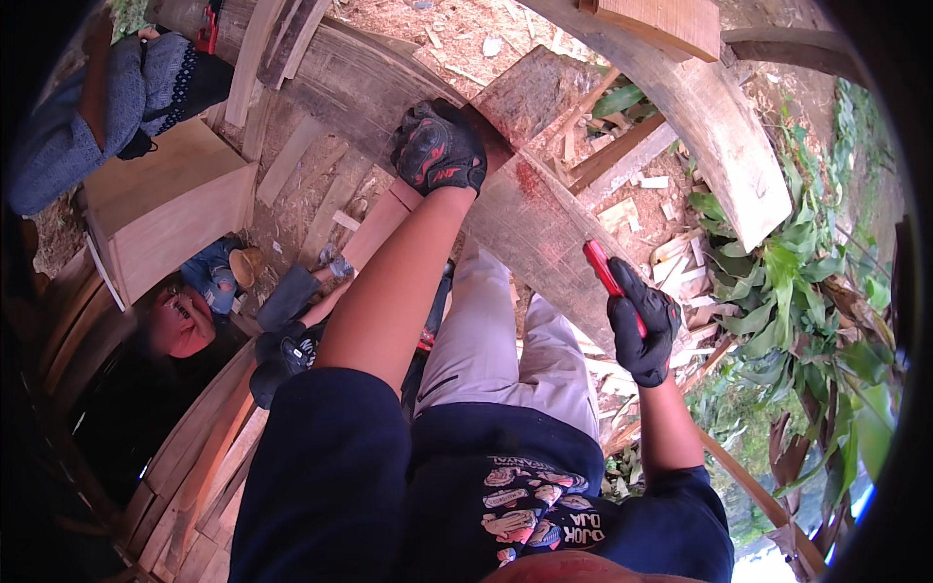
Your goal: The person uses a hand saw to cut a wooden plank resting on a wooden frame. They hold the plank with one hand and saw with the other, completing a cut and separating a piece of wood.
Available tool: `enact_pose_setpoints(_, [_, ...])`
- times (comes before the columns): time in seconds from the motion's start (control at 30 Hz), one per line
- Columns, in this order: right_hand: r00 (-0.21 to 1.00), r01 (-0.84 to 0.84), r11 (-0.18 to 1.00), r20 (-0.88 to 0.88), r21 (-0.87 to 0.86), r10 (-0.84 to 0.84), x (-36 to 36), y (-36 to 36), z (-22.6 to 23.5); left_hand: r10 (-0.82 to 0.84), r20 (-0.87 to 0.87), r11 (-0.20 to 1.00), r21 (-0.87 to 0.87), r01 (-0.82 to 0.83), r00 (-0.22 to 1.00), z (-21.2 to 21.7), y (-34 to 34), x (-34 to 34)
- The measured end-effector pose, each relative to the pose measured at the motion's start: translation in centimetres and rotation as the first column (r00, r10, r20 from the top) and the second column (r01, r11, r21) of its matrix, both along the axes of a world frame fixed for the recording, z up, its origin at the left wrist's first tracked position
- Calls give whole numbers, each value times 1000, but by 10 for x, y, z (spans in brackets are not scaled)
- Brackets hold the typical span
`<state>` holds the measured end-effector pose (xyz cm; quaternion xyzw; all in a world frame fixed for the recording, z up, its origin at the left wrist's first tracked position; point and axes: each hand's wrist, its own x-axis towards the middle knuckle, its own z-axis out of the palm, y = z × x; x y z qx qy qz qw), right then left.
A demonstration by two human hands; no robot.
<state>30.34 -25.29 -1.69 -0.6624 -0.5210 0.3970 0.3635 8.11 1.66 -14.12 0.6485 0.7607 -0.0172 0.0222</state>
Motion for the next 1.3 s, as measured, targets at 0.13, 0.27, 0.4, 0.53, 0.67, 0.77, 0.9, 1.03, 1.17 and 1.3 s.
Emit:
enact_pose_setpoints(0.13, [992, 30, 981, -128, 192, -5, -42, 126, -23, -33, -31, 999, -13, 33, 999, 1, 2, -10])
enact_pose_setpoints(0.27, [989, 62, 991, -140, 120, -45, -40, 130, -29, -58, 32, 998, -25, 58, 998, 0, 2, 2])
enact_pose_setpoints(0.4, [990, 93, 994, -104, -59, -98, -6, 22, -12, 60, 45, 994, -95, -56, 997, 23, 2, 3])
enact_pose_setpoints(0.53, [997, 49, 996, -59, -73, -53, 0, -12, -1, 90, 20, 995, -55, -88, 996, 22, 1, 7])
enact_pose_setpoints(0.67, [993, 63, 996, -102, 60, -57, -35, 96, -17, 28, 7, 998, -64, -27, 1000, 16, 2, 5])
enact_pose_setpoints(0.77, [994, 43, 985, -109, 167, -25, -55, 155, -23, -111, 31, 980, -161, 114, 993, 6, 10, -2])
enact_pose_setpoints(0.9, [995, 63, 979, -85, 196, -47, -60, 118, -31, -153, -26, 986, -70, 151, 988, 22, 3, 4])
enact_pose_setpoints(1.03, [997, 71, 997, -42, -9, -71, -29, 8, -6, -1, -23, 997, -73, -1, 1000, 21, 0, 4])
enact_pose_setpoints(1.17, [994, 66, 996, 96, -53, -61, -32, -44, 24, 27, -38, 996, -79, -30, 999, 23, -1, 11])
enact_pose_setpoints(1.3, [993, 118, 993, -16, 24, -118, -43, 22, -1, -17, -9, 999, -51, 16, 1000, 17, -7, 8])
